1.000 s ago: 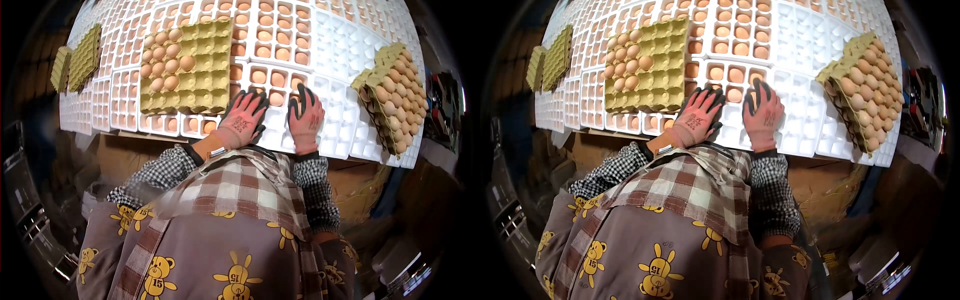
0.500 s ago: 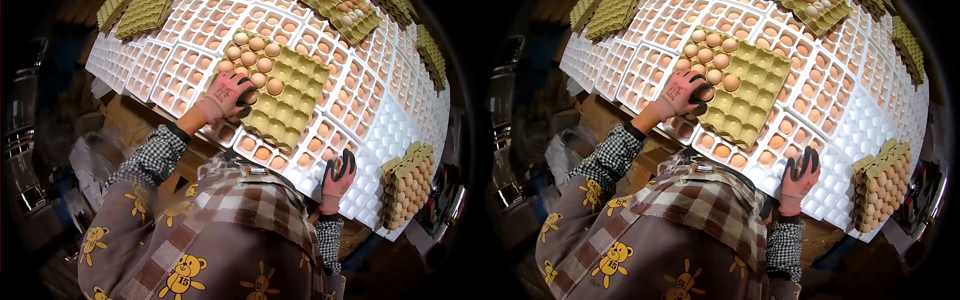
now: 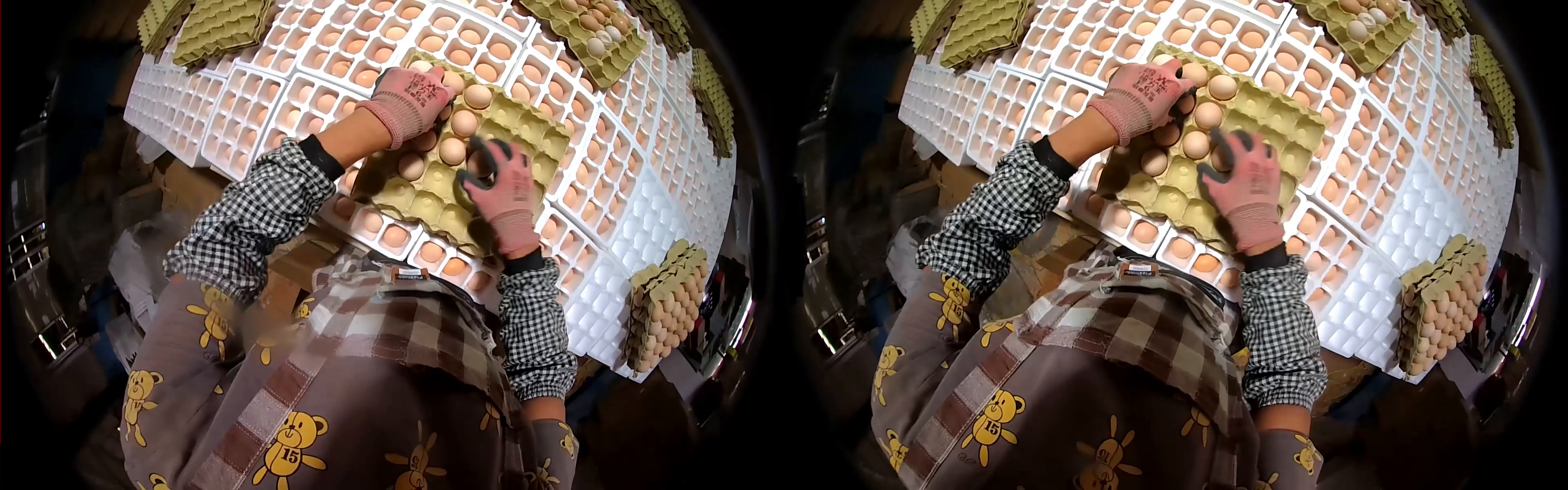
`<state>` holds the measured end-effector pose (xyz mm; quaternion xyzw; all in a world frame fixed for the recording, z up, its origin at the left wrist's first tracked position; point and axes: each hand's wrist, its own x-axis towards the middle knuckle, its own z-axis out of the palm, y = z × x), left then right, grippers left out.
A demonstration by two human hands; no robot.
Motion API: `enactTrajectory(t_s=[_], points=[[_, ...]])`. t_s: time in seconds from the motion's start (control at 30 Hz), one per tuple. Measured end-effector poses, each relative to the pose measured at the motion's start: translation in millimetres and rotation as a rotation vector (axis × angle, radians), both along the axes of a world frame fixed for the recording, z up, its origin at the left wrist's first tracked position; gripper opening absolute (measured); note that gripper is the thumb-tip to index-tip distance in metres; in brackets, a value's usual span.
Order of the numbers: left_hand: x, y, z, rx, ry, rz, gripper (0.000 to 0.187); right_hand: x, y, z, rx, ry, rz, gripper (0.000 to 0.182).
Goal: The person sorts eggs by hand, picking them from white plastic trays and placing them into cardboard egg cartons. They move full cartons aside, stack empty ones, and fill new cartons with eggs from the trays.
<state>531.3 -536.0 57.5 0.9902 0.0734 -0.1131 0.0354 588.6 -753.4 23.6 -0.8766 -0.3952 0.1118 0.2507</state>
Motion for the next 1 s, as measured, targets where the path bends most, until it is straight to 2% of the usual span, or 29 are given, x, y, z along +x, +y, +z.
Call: enactTrajectory(t_s=[0.03,0.07,0.13,0.17,0.2,0.27,0.3,0.33,0.4,0.43,0.47,0.53,0.57,0.6,0.63,0.67,0.73,0.8,0.83,0.87,0.93,0.97,1.0], points=[[9.2,6.9,2.0,-0.005,0.057,-0.059,0.044,-3.7,5.6,-4.6,-0.053,-0.086,0.064,0.046],[10.1,13.9,2.8,-0.009,0.055,-0.065,0.044,-2.0,2.8,-8.5,0.060,-0.062,0.064,0.042],[5.9,36.8,4.1,-0.472,0.027,0.109,0.043,4.2,-5.5,-5.9,0.194,0.089,-0.113,0.042],[4.0,45.3,-4.2,-0.532,-0.101,0.125,0.046,6.0,-11.2,-12.6,0.322,0.168,-0.202,0.043],[2.7,49.0,-13.9,-0.596,-0.228,0.148,0.049,5.8,-13.7,-11.9,0.288,0.138,-0.237,0.043],[14.3,37.7,0.0,-0.095,-0.276,-0.034,0.053,-3.3,-4.2,11.1,-0.010,-0.151,-0.071,0.041],[25.3,35.9,2.3,0.044,-0.146,-0.112,0.050,-4.4,-5.2,9.2,-0.018,-0.149,-0.077,0.041],[31.5,31.9,6.1,0.041,-0.153,-0.118,0.050,-1.7,-6.6,4.2,0.115,0.010,-0.152,0.039],[37.0,25.6,10.9,0.178,0.005,-0.273,0.044,8.3,-7.5,-6.1,0.387,0.332,-0.286,0.034],[39.3,24.4,-0.8,0.219,-0.015,-0.250,0.042,13.1,-12.9,-6.9,0.601,0.919,-0.419,0.032],[42.1,26.8,-10.6,0.259,-0.044,-0.280,0.046,17.9,-12.6,-9.9,0.628,0.154,0.069,0.024],[41.3,33.9,0.7,0.059,-0.077,-0.239,0.045,6.7,0.4,-0.4,0.732,1.369,-0.403,0.023],[42.4,39.2,2.5,0.062,-0.091,-0.243,0.045,-2.3,16.3,0.4,0.543,0.858,-0.211,0.027],[38.3,44.0,3.7,-0.118,-0.134,-0.083,0.044,-13.6,30.4,0.5,0.337,0.358,-0.030,0.032],[31.8,49.0,4.9,-0.298,-0.168,0.074,0.044,-19.5,38.8,2.1,0.117,0.148,0.018,0.036],[23.4,53.6,7.8,-0.894,-0.103,0.380,0.043,-22.5,43.9,4.2,-0.102,-0.063,0.063,0.040],[0.4,63.4,1.6,-1.581,-0.070,0.670,0.044,-15.9,38.5,8.8,0.074,0.234,-0.109,0.042],[-36.9,61.6,-30.7,-1.704,-0.343,0.302,0.050,-3.9,25.9,4.7,0.468,1.022,-0.436,0.030],[-53.4,58.7,-38.8,-1.768,-0.466,0.110,0.056,3.1,21.6,11.6,0.647,1.280,-0.475,0.028],[-62.5,51.2,-47.6,-1.850,-0.456,0.169,0.063,8.2,18.2,19.5,0.830,1.537,-0.521,0.026],[-73.4,36.2,-49.7,-1.939,-0.456,0.226,0.070,19.3,24.1,32.3,0.709,1.334,-0.361,0.030],[-77.0,31.3,-51.3,-2.184,-0.379,0.318,0.071,36.6,27.9,13.2,0.435,0.930,-0.222,0.036],[-81.3,27.7,-52.6,-2.384,-0.280,0.400,0.053,43.2,36.1,-11.0,0.234,0.298,-0.016,0.048]])
